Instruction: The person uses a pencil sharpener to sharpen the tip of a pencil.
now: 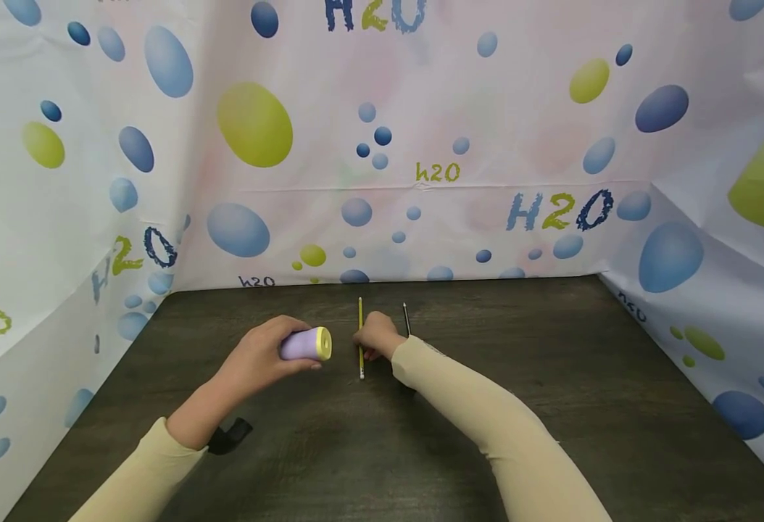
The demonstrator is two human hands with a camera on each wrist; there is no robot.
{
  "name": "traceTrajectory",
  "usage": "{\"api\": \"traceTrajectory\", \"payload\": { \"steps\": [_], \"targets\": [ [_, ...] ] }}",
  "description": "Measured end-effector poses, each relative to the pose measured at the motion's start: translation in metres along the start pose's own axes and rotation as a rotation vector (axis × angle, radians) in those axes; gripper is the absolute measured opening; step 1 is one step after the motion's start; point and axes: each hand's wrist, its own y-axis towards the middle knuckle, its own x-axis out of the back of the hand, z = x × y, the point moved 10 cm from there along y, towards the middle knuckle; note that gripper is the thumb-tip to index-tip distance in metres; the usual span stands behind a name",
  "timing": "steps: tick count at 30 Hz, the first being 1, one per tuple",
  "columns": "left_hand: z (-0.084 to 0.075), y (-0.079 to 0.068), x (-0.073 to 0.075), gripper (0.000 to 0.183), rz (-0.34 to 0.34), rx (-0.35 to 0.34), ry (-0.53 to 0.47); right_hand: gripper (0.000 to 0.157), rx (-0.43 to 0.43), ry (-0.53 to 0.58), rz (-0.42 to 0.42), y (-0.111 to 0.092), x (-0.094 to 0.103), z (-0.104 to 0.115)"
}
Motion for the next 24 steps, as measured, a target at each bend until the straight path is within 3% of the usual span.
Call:
{"api": "traceTrajectory", "payload": {
  "steps": [12,24],
  "targets": [
    [0.014,0.002,0.003,0.050,-0.014,0.033,0.013,0.023,0.021,0.218,0.085,-0.010,0.004,-0.010],
    [0.028,0.002,0.002,0.052,0.014,0.093,0.017,0.032,0.000,0.306,0.175,-0.017,0.000,-0.010]
  ]
}}
